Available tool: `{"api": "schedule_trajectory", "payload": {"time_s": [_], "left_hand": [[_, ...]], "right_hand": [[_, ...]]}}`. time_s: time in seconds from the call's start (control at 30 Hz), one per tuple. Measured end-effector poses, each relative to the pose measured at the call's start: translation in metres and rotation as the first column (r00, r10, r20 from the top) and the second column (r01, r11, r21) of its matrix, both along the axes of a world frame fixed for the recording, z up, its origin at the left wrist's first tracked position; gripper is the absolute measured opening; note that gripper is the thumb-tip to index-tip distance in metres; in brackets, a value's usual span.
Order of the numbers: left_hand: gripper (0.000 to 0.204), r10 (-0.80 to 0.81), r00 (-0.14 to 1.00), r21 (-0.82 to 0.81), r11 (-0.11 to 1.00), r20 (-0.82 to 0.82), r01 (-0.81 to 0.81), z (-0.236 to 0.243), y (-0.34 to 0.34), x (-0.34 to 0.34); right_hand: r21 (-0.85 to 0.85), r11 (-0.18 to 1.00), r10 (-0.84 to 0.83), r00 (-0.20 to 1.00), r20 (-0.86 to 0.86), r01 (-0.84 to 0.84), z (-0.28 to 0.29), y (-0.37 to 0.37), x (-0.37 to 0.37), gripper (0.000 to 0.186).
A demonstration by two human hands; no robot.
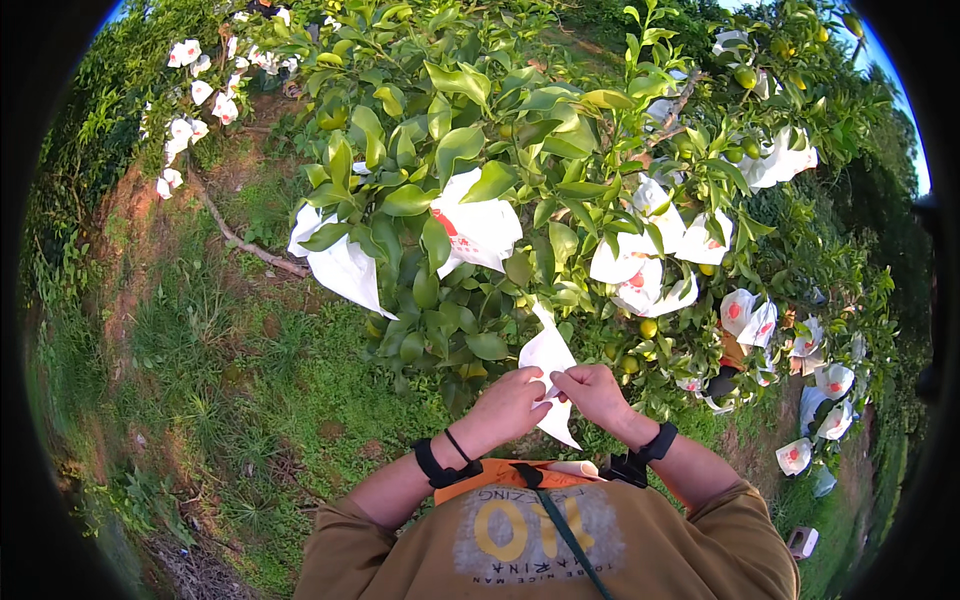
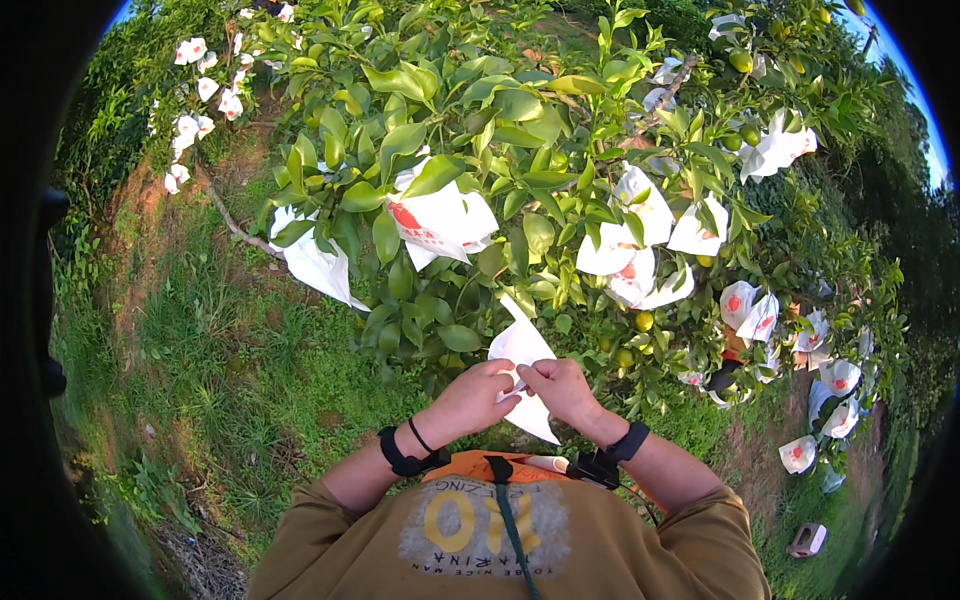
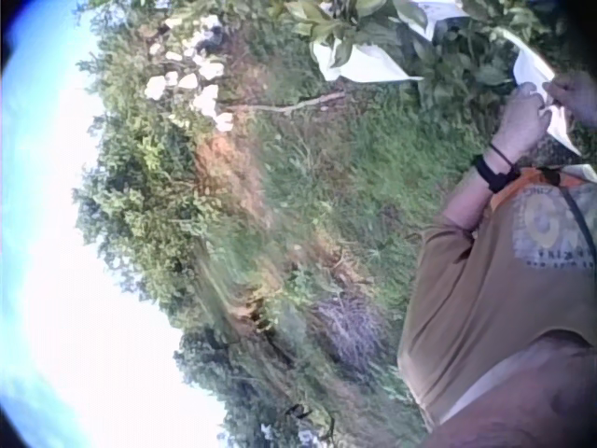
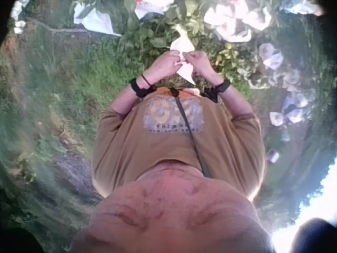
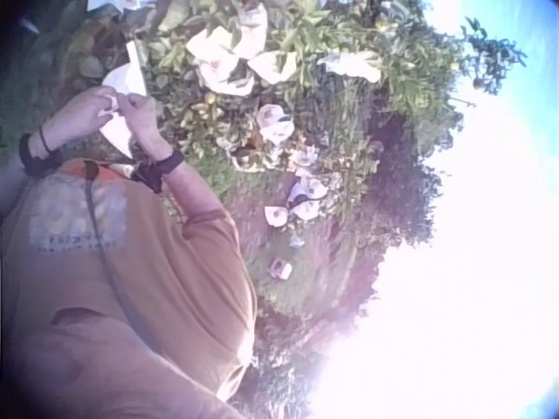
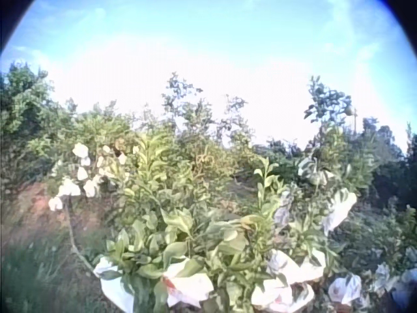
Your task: The person places white paper bags over individual citrus fruits on a tree and secures them by folding and stapling the bag openings. The person moves between branches to repeat the process on multiple fruits.
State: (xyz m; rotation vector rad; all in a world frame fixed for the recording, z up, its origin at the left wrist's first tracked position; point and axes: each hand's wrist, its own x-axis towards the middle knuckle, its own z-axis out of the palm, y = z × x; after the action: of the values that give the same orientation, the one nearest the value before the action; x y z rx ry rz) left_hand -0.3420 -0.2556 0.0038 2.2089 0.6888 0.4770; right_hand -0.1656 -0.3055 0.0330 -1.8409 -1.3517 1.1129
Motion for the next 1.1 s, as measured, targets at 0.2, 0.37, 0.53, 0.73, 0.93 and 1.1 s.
{"api": "schedule_trajectory", "payload": {"time_s": [0.2, 0.37, 0.53, 0.73, 0.93, 1.1], "left_hand": [[0.016, -0.127, 0.991, 0.320, 0.938, -0.046, 0.135, -0.040, -0.012, -0.015], [0.013, -0.194, 0.965, 0.424, 0.870, -0.174, 0.251, -0.053, -0.019, -0.028], [0.016, -0.121, 0.981, 0.158, 0.977, -0.151, 0.145, -0.058, -0.024, -0.037], [0.016, 0.314, 0.947, -0.011, 0.949, 0.064, -0.314, -0.047, -0.015, -0.026], [0.018, 0.676, 0.719, 0.136, 0.706, 0.162, -0.695, -0.046, 0.062, -0.013], [0.028, 0.570, 0.797, -0.242, 0.759, -0.200, -0.604, -0.079, 0.103, -0.006]], "right_hand": [[0.378, 0.677, 0.328, 0.718, 0.614, -0.632, 0.009, -0.014, 0.022, 0.026], [0.082, 0.540, 0.502, 0.399, 0.767, -0.838, -0.019, -0.010, 0.043, 0.016], [0.023, 0.481, 0.555, 0.325, 0.766, -0.877, -0.060, -0.011, 0.056, 0.011], [-0.031, 0.509, 0.600, 0.330, 0.728, -0.860, -0.106, -0.019, 0.091, 0.008], [-0.145, 0.597, 0.612, 0.331, 0.718, -0.789, -0.137, -0.026, 0.135, 0.008], [-0.176, 0.685, 0.625, 0.447, 0.640, -0.707, -0.153, -0.030, 0.156, 0.011]]}}
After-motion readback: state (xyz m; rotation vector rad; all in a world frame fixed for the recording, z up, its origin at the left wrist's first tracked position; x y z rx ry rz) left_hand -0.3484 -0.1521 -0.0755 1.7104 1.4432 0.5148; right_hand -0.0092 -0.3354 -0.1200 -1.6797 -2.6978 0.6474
